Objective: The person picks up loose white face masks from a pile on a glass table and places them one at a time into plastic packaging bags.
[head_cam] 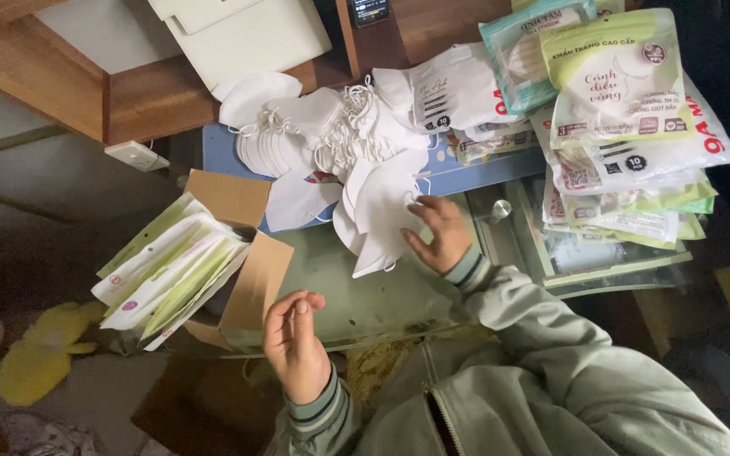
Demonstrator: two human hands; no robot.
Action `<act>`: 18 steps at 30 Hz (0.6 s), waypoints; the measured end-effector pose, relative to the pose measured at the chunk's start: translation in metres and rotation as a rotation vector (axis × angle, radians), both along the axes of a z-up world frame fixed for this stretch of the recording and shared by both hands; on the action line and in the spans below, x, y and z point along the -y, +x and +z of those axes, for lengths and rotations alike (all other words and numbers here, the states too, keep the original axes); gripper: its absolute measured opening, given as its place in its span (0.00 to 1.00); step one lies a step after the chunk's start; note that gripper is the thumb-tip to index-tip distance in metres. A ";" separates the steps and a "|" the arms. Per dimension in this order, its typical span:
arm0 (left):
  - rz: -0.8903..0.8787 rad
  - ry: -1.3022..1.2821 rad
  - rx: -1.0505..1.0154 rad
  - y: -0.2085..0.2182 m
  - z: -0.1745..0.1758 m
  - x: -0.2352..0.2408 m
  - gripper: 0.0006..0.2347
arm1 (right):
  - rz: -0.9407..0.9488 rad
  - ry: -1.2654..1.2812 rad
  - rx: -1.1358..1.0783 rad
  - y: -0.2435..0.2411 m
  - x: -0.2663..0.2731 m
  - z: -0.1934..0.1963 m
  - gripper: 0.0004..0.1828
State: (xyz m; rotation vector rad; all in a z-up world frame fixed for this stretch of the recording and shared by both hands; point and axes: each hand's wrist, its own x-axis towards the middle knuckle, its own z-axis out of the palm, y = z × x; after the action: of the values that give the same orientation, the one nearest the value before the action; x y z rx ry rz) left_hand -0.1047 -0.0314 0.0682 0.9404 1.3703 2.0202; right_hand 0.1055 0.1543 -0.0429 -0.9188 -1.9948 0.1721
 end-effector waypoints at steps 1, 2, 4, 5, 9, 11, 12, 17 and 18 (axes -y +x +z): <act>-0.001 0.001 -0.001 0.001 0.001 0.001 0.05 | -0.001 0.001 -0.001 -0.009 -0.003 -0.004 0.23; -0.039 -0.075 -0.026 0.002 0.002 0.002 0.07 | -0.002 -0.025 0.084 -0.017 -0.006 -0.008 0.25; -0.078 -0.141 -0.054 0.003 0.003 0.000 0.09 | -0.007 -0.042 0.166 -0.033 -0.022 -0.016 0.26; -0.085 -0.136 -0.065 0.004 0.002 0.002 0.09 | 0.022 -0.129 0.285 -0.039 -0.030 -0.024 0.35; -0.071 -0.127 -0.082 0.004 0.007 0.005 0.08 | 0.023 -0.390 0.508 -0.053 -0.056 -0.051 0.47; -0.066 -0.121 -0.086 0.003 0.007 0.005 0.08 | 0.049 -0.384 0.522 -0.052 -0.066 -0.057 0.39; -0.062 -0.118 -0.090 0.003 0.006 0.006 0.08 | 0.074 -0.380 0.536 -0.052 -0.071 -0.060 0.32; -0.080 -0.088 -0.121 0.000 0.004 0.004 0.08 | 0.005 -0.428 0.591 -0.040 -0.089 -0.039 0.19; -0.080 -0.077 -0.129 -0.001 0.005 0.004 0.08 | 0.017 -0.421 0.500 -0.038 -0.092 -0.039 0.18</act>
State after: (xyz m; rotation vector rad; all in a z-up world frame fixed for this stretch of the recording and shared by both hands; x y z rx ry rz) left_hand -0.1053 -0.0357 0.0730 1.0893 1.4439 1.8627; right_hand 0.0670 0.2466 -0.0817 -1.3086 -2.4802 0.4177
